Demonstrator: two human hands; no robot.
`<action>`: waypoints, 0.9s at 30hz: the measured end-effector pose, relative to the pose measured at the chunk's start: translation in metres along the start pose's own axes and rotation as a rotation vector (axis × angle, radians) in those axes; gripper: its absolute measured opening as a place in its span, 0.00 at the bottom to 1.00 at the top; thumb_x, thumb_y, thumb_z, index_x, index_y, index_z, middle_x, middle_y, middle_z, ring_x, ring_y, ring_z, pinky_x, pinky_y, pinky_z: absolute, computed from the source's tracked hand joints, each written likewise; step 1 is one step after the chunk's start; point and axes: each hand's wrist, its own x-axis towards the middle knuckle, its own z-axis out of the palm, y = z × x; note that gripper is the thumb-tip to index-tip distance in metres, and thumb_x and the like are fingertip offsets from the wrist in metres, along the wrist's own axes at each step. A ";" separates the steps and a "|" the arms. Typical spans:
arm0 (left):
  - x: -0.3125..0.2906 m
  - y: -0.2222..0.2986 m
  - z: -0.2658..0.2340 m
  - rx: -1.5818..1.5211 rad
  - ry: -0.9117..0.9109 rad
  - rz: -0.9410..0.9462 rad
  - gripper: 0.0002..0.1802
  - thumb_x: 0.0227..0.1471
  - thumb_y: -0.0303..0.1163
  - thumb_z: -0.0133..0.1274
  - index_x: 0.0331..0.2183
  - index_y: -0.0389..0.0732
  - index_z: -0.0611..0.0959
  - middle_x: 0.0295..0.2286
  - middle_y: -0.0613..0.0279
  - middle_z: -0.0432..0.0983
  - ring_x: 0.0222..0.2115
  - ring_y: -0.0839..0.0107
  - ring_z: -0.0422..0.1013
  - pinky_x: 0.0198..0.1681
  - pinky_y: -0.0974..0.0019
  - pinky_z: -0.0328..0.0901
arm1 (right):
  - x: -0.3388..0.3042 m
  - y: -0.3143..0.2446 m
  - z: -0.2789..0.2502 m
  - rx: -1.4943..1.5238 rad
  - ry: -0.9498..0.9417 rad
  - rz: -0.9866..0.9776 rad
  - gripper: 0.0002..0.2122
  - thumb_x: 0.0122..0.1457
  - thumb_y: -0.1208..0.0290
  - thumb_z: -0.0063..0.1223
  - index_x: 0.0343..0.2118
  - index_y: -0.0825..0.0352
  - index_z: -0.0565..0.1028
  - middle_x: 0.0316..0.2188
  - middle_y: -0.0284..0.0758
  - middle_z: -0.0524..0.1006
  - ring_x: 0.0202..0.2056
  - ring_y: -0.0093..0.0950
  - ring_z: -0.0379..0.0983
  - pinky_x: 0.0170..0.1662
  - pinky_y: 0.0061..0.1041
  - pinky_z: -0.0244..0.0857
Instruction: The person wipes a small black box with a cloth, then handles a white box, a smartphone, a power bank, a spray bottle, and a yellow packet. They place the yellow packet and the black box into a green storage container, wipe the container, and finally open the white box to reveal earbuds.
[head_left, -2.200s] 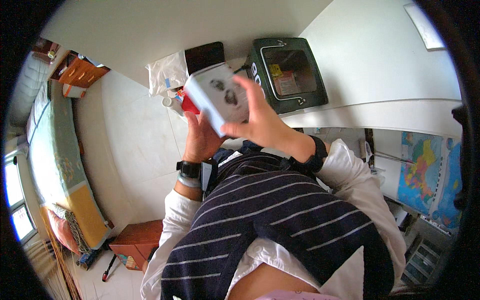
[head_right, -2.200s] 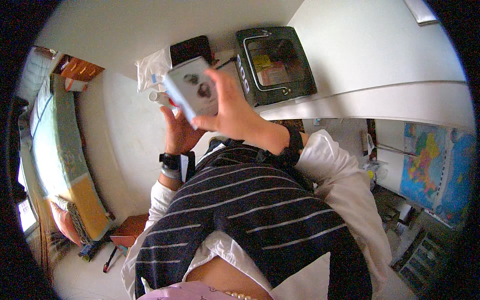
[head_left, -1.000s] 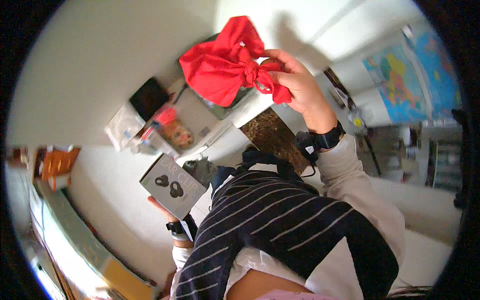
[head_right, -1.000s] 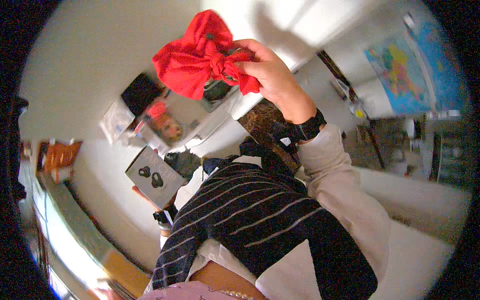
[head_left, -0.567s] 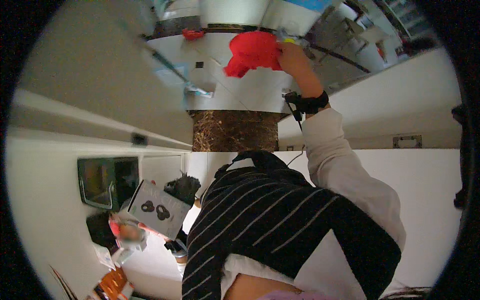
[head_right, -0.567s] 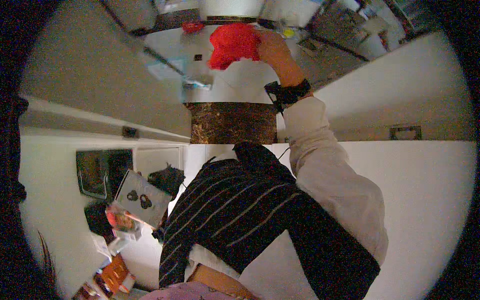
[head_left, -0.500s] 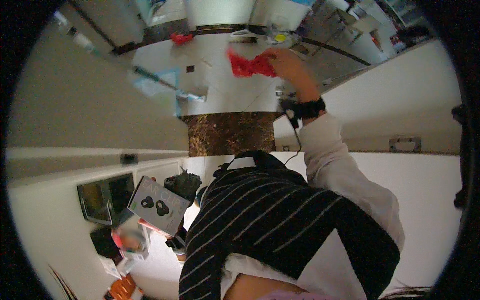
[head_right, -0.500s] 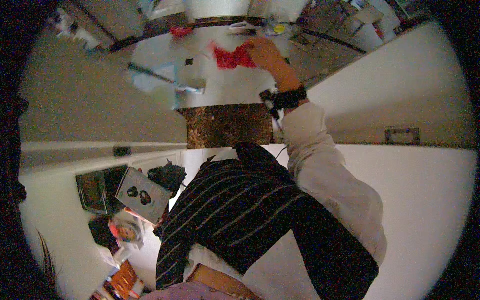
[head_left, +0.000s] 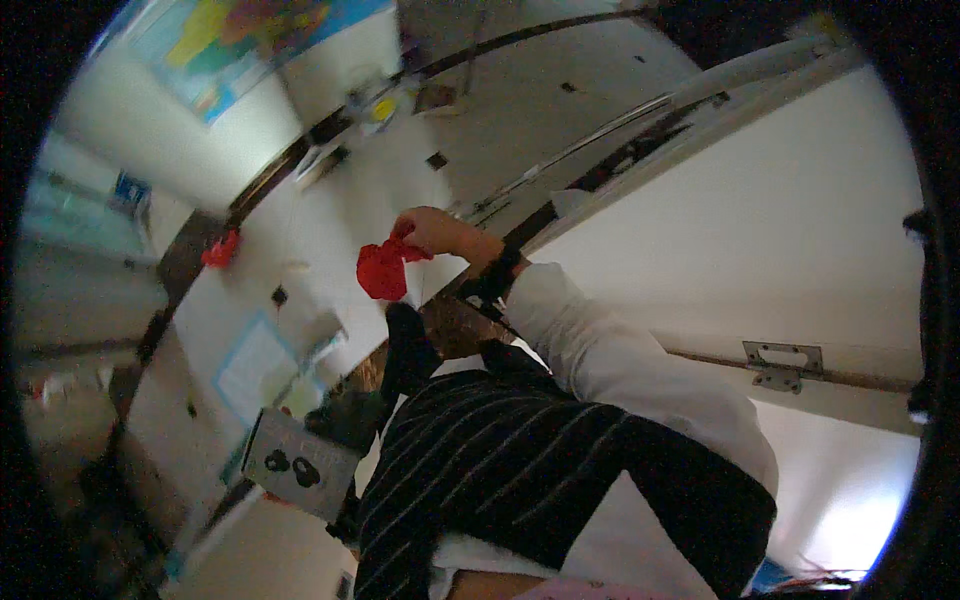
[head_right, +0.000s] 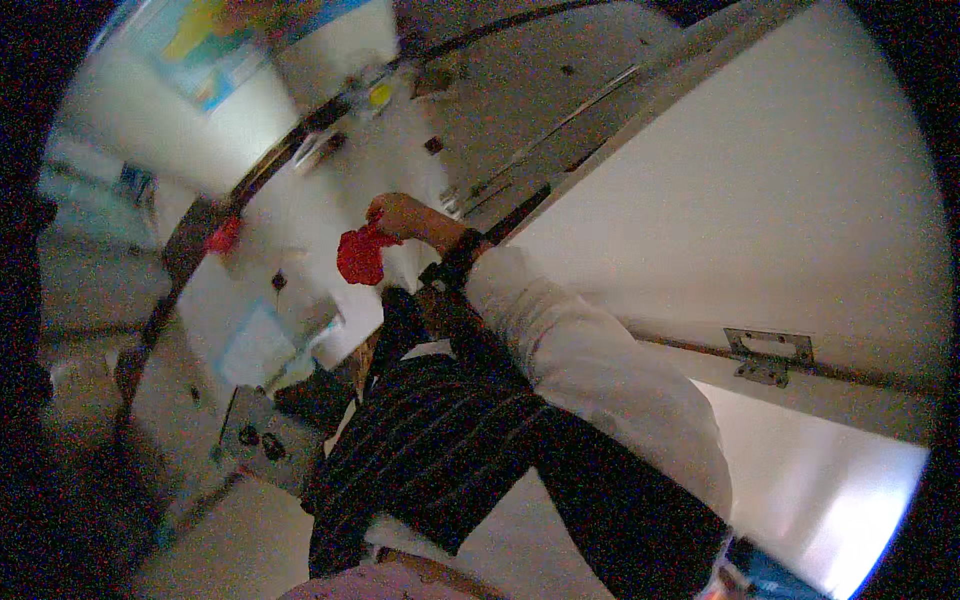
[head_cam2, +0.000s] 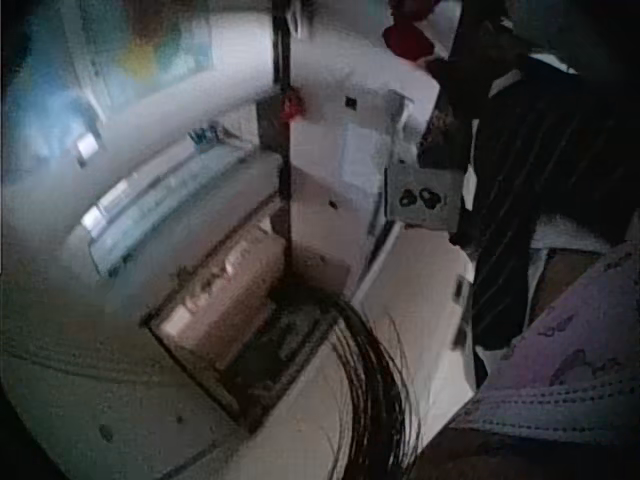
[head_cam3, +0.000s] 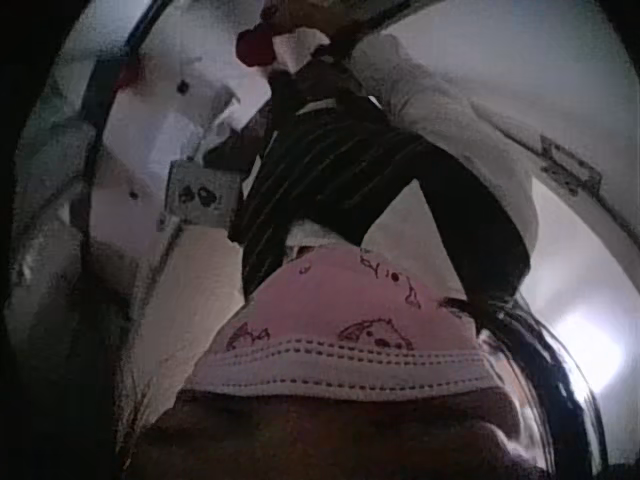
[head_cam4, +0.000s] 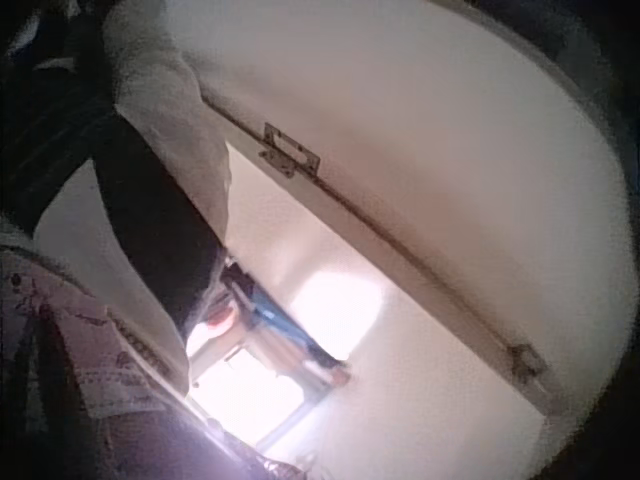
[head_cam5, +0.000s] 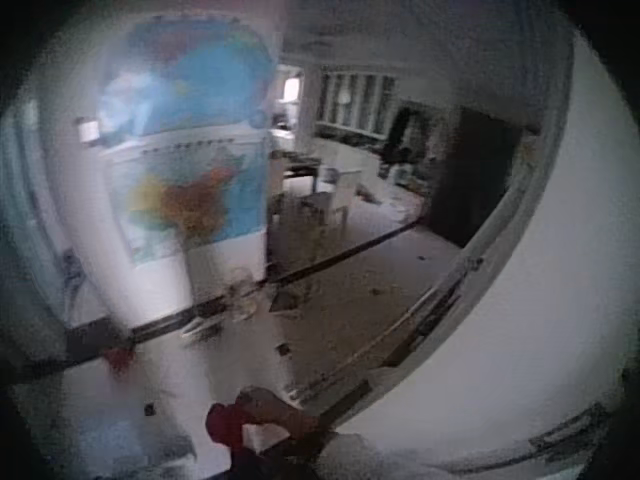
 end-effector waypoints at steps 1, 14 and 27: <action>0.012 -0.004 0.002 0.013 -0.027 -0.034 0.38 0.46 0.59 0.49 0.51 0.44 0.61 0.49 0.56 0.59 0.48 0.62 0.60 0.50 0.54 0.59 | 0.002 0.006 -0.003 0.022 0.042 0.049 0.14 0.44 0.68 0.60 0.34 0.68 0.79 0.26 0.39 0.79 0.23 0.29 0.76 0.27 0.31 0.70; 0.066 -0.094 0.071 0.124 -0.403 -0.463 0.34 0.45 0.56 0.50 0.47 0.44 0.62 0.45 0.58 0.60 0.45 0.63 0.60 0.47 0.56 0.59 | -0.013 0.122 -0.049 -0.611 0.658 0.015 0.06 0.51 0.79 0.49 0.30 0.67 0.76 0.21 0.37 0.77 0.21 0.29 0.73 0.27 0.29 0.68; -0.044 -0.224 0.147 0.286 -0.916 -0.969 0.31 0.44 0.52 0.51 0.44 0.44 0.63 0.42 0.59 0.61 0.42 0.65 0.60 0.44 0.58 0.59 | -0.189 0.069 -0.301 -0.734 1.942 0.233 0.08 0.57 0.70 0.47 0.35 0.65 0.75 0.31 0.35 0.76 0.32 0.29 0.72 0.34 0.31 0.68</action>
